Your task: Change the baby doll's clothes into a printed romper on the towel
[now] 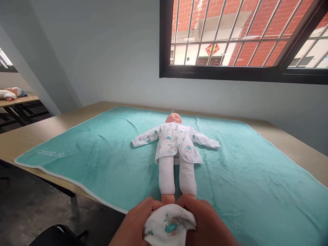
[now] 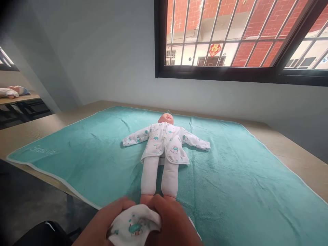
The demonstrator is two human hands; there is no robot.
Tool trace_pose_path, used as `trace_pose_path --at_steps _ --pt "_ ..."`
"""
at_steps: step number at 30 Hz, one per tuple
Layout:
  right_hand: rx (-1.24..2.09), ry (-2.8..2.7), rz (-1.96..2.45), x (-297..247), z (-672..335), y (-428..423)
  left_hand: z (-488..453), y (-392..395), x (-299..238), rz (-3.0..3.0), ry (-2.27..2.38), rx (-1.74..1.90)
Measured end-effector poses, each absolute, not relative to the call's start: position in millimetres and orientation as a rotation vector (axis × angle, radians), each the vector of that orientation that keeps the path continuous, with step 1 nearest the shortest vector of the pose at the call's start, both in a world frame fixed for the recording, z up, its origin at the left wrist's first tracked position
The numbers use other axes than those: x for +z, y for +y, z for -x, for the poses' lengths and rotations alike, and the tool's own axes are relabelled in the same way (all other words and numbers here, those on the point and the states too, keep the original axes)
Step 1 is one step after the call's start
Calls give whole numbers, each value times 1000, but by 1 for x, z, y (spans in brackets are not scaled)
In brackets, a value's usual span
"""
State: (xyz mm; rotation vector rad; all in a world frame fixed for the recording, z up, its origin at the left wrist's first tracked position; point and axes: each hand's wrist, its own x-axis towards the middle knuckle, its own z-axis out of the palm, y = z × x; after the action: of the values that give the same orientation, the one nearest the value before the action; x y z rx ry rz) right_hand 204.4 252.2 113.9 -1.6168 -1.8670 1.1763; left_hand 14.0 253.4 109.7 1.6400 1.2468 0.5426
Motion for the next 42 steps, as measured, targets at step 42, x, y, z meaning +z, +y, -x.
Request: trace_pose_path --at_steps 42 --pt "1315 -1603 1190 98 -202 278 -23 291 81 -890 1199 1117"
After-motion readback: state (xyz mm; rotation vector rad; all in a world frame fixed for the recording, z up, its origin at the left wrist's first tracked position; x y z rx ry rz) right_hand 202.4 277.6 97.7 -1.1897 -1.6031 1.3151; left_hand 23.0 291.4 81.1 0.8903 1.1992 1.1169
